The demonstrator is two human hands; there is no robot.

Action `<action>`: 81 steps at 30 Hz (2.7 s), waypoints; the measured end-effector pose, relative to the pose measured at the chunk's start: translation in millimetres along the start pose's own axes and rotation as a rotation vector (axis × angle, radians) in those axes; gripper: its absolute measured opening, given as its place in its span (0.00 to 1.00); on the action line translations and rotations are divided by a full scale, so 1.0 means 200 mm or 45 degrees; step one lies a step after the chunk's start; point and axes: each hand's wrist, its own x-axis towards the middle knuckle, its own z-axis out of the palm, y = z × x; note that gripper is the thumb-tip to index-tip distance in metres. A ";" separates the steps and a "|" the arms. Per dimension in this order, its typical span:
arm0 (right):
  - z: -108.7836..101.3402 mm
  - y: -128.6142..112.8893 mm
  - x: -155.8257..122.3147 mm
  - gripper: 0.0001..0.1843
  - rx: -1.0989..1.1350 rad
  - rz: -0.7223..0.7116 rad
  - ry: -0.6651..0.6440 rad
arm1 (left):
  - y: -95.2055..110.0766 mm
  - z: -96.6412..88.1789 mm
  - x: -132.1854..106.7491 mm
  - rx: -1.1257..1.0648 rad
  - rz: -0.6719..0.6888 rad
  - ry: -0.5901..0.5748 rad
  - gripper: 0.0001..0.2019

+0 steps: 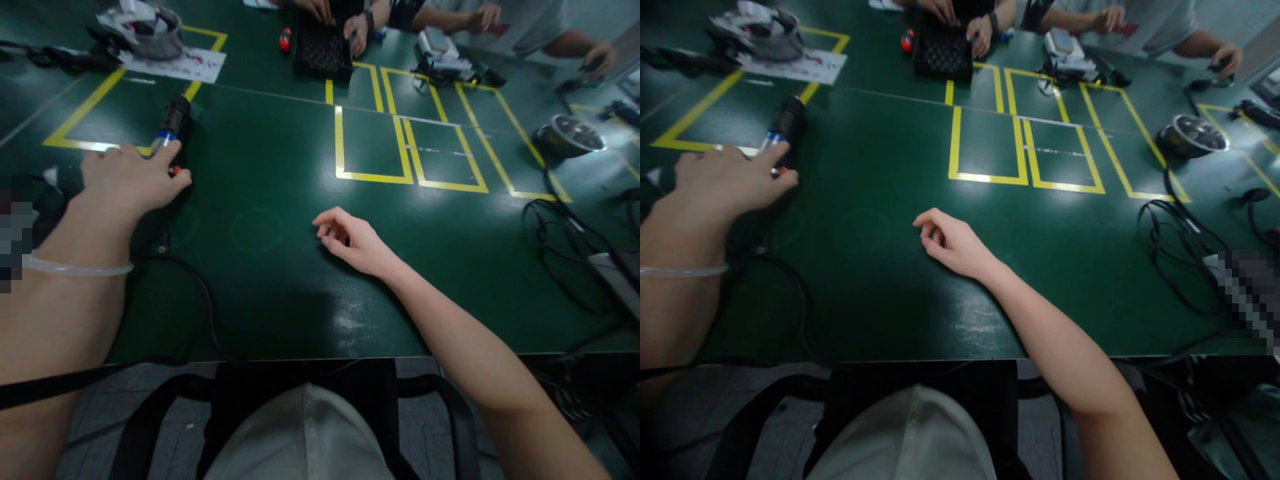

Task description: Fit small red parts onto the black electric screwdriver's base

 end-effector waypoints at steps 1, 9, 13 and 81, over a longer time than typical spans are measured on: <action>0.00 0.00 0.00 0.13 0.001 0.000 -0.001 | 0.00 0.00 0.00 -0.002 -0.008 0.005 0.57; 0.00 0.00 0.00 0.12 -0.007 0.006 -0.007 | -0.01 0.01 0.01 0.013 0.016 -0.013 0.56; 0.00 0.00 0.00 0.12 -0.015 -0.002 -0.005 | -0.02 0.01 0.02 0.040 0.033 -0.005 0.54; 0.05 -0.14 -0.01 0.09 0.076 0.376 0.044 | 0.74 0.06 -0.71 -0.052 1.030 0.287 0.29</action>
